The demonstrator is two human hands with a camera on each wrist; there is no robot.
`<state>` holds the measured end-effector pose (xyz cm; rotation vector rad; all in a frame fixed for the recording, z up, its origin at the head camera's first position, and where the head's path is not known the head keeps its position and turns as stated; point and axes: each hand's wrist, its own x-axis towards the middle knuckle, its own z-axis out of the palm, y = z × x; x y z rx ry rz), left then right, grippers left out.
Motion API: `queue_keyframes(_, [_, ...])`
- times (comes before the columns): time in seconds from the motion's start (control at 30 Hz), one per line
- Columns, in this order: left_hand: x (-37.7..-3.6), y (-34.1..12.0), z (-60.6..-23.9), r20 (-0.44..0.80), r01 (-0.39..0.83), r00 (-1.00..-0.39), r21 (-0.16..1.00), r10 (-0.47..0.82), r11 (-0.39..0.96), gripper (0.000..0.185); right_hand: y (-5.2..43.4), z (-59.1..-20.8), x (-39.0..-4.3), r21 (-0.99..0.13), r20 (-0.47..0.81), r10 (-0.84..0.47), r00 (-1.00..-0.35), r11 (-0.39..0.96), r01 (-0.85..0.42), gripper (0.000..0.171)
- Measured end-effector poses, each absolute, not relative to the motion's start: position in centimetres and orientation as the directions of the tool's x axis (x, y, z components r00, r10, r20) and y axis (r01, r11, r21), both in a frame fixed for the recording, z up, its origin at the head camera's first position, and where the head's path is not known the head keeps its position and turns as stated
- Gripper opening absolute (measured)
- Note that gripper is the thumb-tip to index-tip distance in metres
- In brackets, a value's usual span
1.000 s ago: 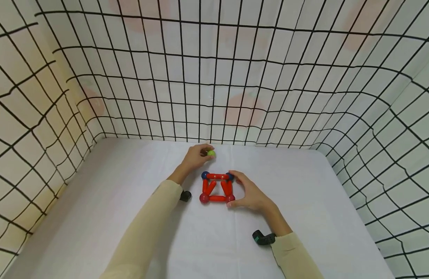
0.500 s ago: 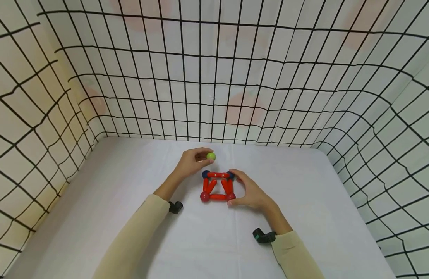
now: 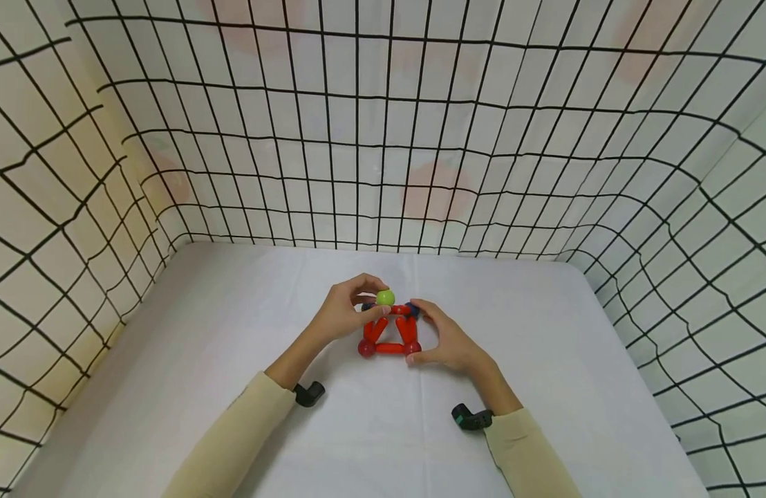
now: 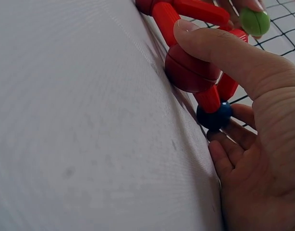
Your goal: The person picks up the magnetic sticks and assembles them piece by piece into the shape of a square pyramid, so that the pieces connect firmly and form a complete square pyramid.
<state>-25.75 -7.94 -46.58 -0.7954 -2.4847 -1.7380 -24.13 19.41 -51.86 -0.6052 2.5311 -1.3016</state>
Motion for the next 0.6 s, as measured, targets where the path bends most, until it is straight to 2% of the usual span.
queue_keyframes(0.37, [-25.1, -7.4, -48.0, 0.28, 0.431, -0.86, 0.845, 0.427, 0.315, 0.031, 19.4, -52.0, -24.3, -0.812, -0.005, -0.472, -0.882, 0.517, -0.272, 0.11])
queue_keyframes(0.6, [-25.0, -7.3, -48.5, 0.292, 0.436, -0.852, 0.854, 0.434, 0.283, 0.033, 19.5, -52.0, -24.2, -0.808, 0.01, -0.471, -0.882, 0.515, -0.285, 0.111])
